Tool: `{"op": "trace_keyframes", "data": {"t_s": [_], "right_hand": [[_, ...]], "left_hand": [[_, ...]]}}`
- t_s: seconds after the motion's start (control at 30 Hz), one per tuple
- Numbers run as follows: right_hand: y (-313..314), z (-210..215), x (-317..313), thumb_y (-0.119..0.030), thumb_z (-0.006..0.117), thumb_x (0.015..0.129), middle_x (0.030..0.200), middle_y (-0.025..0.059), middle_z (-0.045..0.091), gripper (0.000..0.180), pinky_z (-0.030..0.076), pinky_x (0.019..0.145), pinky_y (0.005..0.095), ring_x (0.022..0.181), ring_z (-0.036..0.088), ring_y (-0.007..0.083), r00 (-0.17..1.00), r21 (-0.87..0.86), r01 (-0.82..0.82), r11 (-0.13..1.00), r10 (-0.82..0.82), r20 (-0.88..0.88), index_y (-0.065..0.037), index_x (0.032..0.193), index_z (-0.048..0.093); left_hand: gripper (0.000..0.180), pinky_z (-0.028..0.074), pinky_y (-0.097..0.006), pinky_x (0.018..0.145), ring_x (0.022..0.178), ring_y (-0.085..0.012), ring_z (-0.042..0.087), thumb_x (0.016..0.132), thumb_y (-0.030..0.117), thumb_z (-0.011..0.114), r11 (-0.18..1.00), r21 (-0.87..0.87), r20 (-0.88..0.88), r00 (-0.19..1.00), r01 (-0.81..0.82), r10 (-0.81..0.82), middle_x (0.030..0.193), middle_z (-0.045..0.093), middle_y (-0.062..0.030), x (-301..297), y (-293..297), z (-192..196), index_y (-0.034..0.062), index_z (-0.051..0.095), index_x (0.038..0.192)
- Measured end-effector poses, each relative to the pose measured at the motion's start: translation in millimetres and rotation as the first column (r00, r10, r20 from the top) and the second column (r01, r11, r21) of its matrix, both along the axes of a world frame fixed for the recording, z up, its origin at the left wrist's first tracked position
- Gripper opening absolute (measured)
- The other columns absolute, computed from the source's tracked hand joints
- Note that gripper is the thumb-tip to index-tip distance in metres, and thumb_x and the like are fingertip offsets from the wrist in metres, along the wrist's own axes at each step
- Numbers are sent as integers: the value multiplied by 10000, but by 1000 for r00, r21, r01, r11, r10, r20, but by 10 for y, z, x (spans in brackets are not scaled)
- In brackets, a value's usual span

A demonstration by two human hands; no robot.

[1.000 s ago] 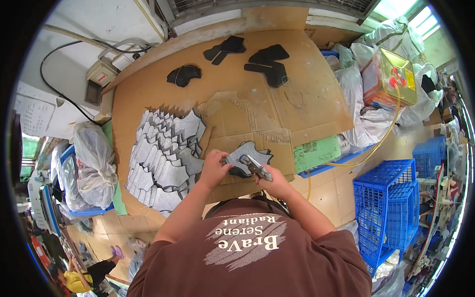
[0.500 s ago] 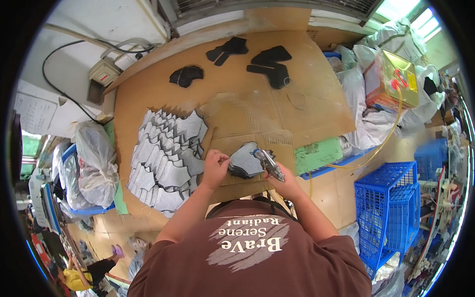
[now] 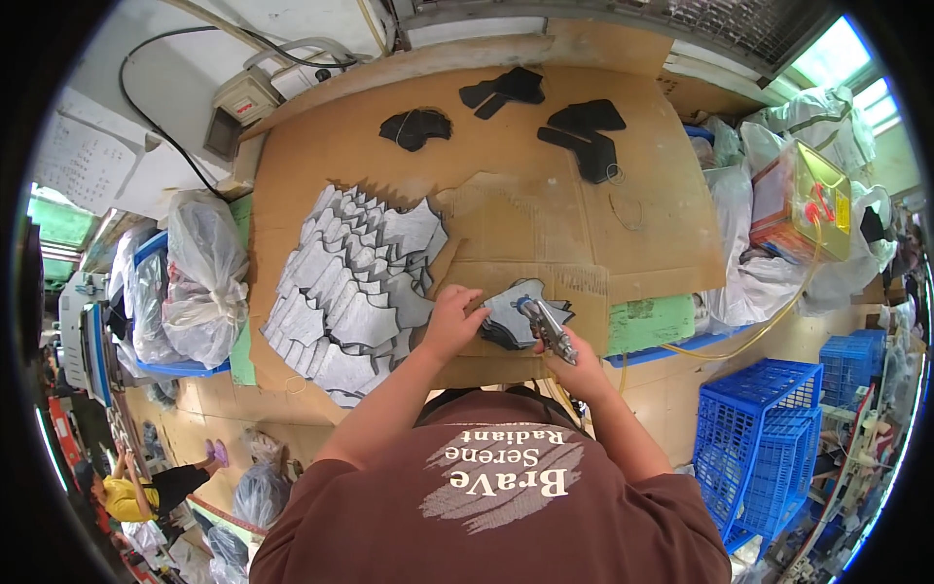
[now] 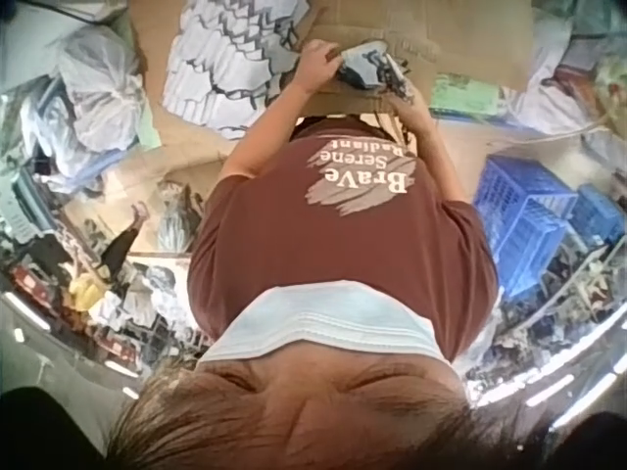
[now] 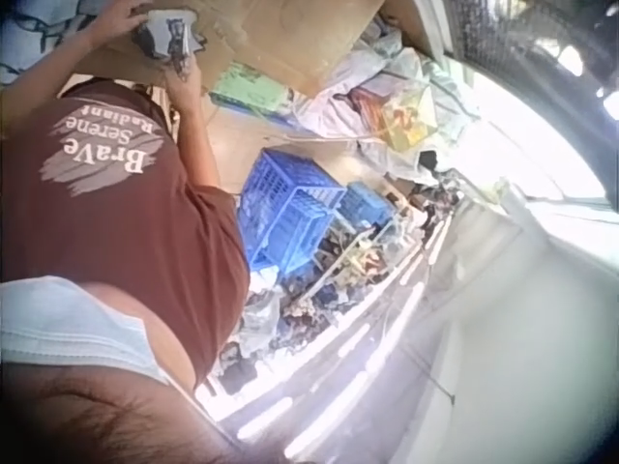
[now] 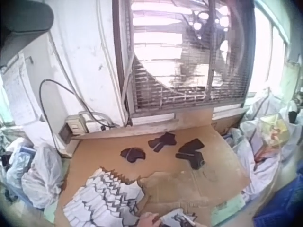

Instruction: Applying adhesive to shoe components using a spray gun.

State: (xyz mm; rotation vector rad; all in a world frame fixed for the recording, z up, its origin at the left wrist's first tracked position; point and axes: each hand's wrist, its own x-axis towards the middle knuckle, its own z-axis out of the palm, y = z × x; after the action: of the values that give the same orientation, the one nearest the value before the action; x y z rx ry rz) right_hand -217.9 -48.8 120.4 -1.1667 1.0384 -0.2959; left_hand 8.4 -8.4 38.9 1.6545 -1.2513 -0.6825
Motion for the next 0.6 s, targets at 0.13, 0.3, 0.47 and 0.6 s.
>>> {"op": "trace_keyframes", "data": {"t_s": [0.13,0.3,0.47,0.6], "right_hand": [[4,21,-22,-15,509,734,887,-29,587,410,385,504,180,615,470,29,999,15,33,999,-32,-40,-85,1138,517],[18,-16,-29,-33,521,745,892,-31,596,402,381,487,179,597,465,26,999,34,-41,999,42,-30,-90,1143,517],[20,8,-86,-61,539,762,895,-37,597,379,379,488,179,596,452,17,1000,51,-17,999,19,-24,-77,1140,527],[6,71,-6,-61,532,768,847,-49,581,351,378,492,181,590,448,17,999,55,-29,998,31,-38,-78,1119,539]], "left_hand": [[141,433,-363,722,801,-295,525,670,72,687,998,-20,153,987,58,-55,784,552,-106,-34,-55,59,32,652,801],[99,451,-322,653,725,-228,567,715,65,657,984,-177,77,996,-18,32,738,597,-84,37,86,55,31,644,807],[112,446,-229,566,619,-81,542,811,80,589,887,260,-260,856,-383,446,698,603,-25,718,539,384,11,628,890],[131,465,-226,604,667,-97,553,846,50,553,754,211,-448,624,-623,640,792,605,-51,1771,1416,115,-30,595,942]]}}
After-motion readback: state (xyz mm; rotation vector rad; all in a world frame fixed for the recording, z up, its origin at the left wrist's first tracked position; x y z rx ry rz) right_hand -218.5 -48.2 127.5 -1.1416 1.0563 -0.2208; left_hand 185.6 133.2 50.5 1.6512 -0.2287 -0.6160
